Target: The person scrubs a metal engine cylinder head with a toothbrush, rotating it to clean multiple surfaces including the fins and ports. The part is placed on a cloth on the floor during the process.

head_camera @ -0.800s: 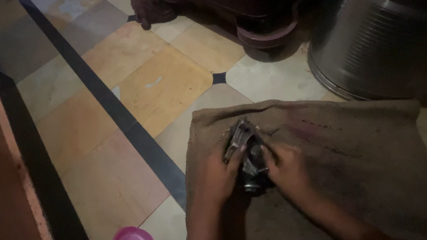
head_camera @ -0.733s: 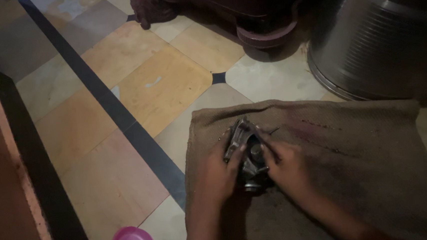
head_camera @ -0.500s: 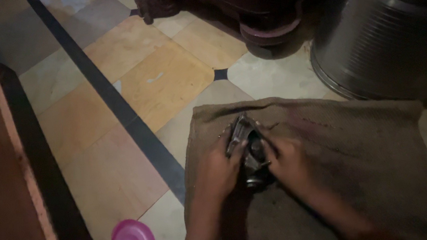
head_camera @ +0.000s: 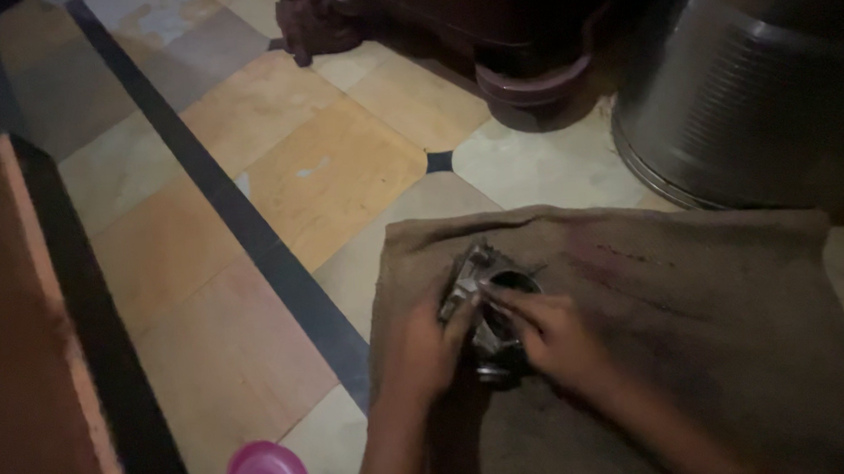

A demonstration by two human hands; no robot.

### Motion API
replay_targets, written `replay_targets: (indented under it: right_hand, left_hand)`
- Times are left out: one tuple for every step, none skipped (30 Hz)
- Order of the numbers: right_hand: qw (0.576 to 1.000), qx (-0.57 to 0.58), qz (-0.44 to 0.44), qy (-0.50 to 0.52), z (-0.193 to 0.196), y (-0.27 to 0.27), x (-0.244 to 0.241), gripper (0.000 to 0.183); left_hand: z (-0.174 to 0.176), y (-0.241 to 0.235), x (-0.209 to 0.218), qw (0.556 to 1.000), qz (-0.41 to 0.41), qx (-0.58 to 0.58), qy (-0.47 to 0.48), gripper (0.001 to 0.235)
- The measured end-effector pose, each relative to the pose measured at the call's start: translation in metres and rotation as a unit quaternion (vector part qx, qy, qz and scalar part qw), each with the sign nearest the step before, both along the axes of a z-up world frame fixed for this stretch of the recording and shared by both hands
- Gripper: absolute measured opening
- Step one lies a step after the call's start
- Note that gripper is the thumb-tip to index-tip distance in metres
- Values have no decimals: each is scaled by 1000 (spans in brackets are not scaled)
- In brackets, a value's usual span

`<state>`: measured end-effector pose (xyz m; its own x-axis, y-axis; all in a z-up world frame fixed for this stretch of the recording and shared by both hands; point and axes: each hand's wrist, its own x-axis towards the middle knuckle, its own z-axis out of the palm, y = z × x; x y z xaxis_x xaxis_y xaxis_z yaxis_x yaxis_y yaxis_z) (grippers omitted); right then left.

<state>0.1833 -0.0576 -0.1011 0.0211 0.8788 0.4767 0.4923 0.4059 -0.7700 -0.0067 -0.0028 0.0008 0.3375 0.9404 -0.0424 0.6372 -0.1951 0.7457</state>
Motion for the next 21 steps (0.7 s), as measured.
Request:
replay_targets:
  right_hand:
    - [998,-33,-48,8,-4,1,-3,44]
    - [993,-66,-95,17,-6,2,-6,39]
    - [984,-105,-145,21,-8,-1,-4,35]
    - [977,-125,-158,73,-8,-3,-5,38]
    - [968,-141,-169,124,-7,0,-7,42]
    - [955,-157,-179,175,-3,2,-7,46]
    - [958,-153,-175,166,0,2,-8,45]
    - [961,-148,-171,157,3,2,-8,44]
    - [964,-146,-166,149,5,1,-10,44]
    - [959,-169,-170,150,7,0,-11,44]
    - [955,-189,-174,150,10,1,-12,44]
    - [950,-209,-178,150,13,2,-13,44]
    - [951,-200,-176,160,17,1,-14,44]
    - [951,-190,-173,170,20,0,-14,45]
    - [952,-178,-171,180,23,-1,-15,45]
    - [950,-192,-166,183,27,-1,-15,46]
    - [947,-206,-160,186,30,-2,-15,48]
    - [944,-220,-155,190,33,-2,-15,50]
    - [943,-229,-155,183,36,-2,-15,50]
    - [943,-237,-156,176,39,-3,-15,50]
    - [941,-246,-156,169,42,-3,-16,50]
  left_hand:
    - [-1,2,1,1000,6,-10,2,61]
    - [-1,5,2,1000,13,-19,5,61]
    - [-4,4,6,999,17,-34,4,60]
    - [-5,2,8,999,18,-50,2,61]
    - [-4,3,7,998,21,-63,-1,61]
    - [-4,4,8,997,24,-75,-3,62]
    - [-3,4,9,997,24,-69,-9,62]
    - [-3,5,9,998,23,-62,-14,62]
    - [-3,3,8,998,24,-58,-18,62]
    - [-3,2,7,998,24,-62,-13,62]
    - [-2,3,7,998,23,-64,-10,62]
    - [0,3,8,998,23,-65,-6,63]
    - [1,3,8,998,26,-64,0,63]
    - [3,1,9,998,30,-62,5,62]
    - [5,1,9,998,33,-59,11,62]
    - [6,1,10,997,37,-66,16,62]
    - [8,1,11,996,40,-74,21,62]
    - [8,1,11,995,43,-82,27,62]
    - [8,1,12,995,47,-86,31,63]
    - [8,1,13,994,51,-89,35,65]
    - [7,1,13,993,55,-93,39,66]
